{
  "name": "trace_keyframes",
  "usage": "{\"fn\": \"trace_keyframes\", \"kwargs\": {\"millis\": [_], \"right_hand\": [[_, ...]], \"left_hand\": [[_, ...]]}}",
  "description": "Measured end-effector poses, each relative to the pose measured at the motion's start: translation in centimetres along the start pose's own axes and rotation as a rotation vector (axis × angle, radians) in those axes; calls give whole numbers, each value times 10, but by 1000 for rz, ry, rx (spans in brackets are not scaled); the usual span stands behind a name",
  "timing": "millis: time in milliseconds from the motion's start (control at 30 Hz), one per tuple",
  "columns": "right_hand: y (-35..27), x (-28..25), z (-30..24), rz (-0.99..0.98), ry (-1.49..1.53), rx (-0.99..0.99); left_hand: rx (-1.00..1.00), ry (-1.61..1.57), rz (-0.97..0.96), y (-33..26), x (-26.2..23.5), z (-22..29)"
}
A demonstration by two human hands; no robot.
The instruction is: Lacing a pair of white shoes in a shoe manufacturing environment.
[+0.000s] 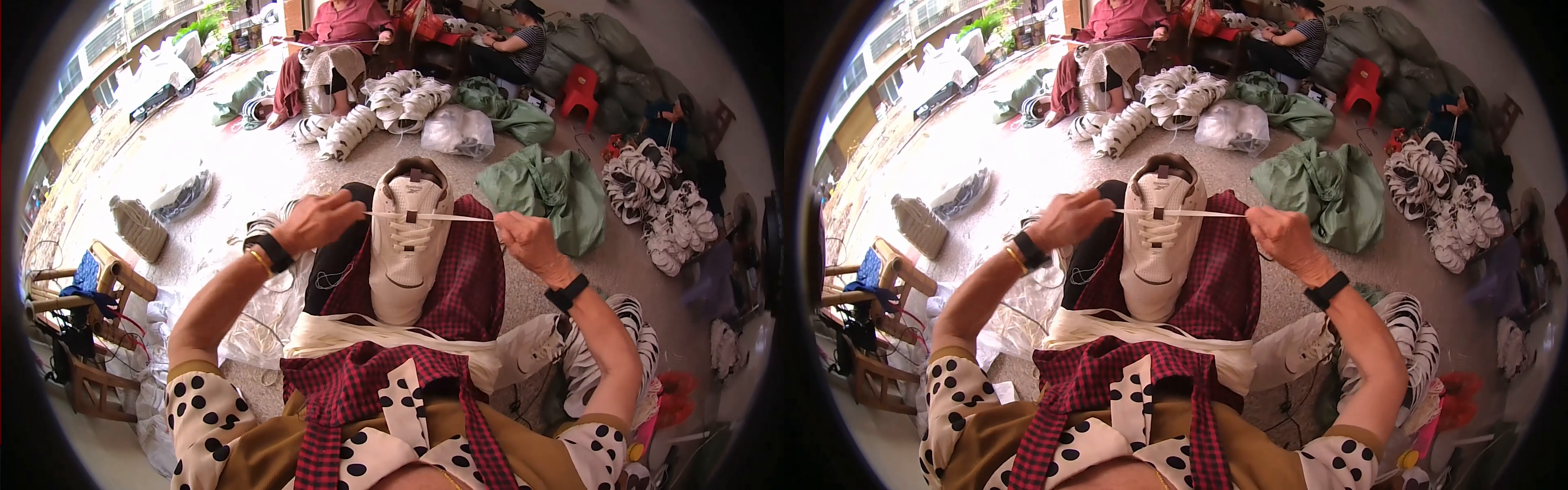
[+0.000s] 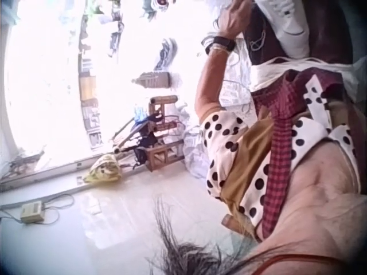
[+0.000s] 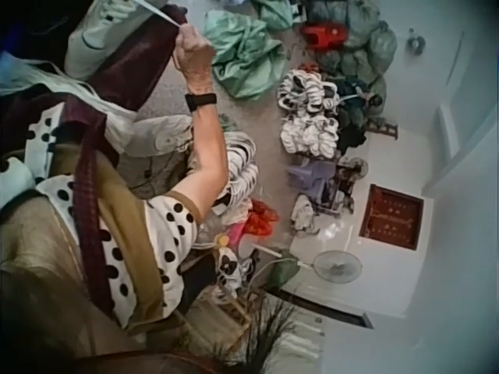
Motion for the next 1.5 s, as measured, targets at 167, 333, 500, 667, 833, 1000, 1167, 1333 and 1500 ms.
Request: {"fn": "trace_keyframes", "kwargs": {"millis": [167,333,500,667,833,1000,1167,1333,1500], "right_hand": [[-33,-58,33,26,-142,5],[-77,-135,85,41,-347,269],[-109,-180,107,70,-549,456],[-134,-221,23,748,-739,273],[-125,-134,31,1036,315,494],[-3,0,-3,536,783,383],[33,57,-11,268,859,534],[24,68,-2,234,1041,602],[26,74,1,170,1067,703]], "left_hand": [[-127,147,-3,-61,-49,-67],[-359,401,155,-142,-134,-119],[-625,528,267,-203,-187,-141],[-630,900,603,-212,-211,-89],[-861,346,862,-177,-152,-96],[-763,-917,613,-53,-6,-76],[-749,-1236,376,2,48,-21],[-792,-1241,333,-8,53,-13],[-815,-1240,295,-12,55,-11]]}}
Point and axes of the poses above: each hand's wrist, its own y-axis towards the middle knuckle, its own x-axis out of the palm, z = x × y, the point moved 10 cm from there along y, towards the middle knuckle, and after that the axes turned 7 degrees about y, right-handed, at the moved point
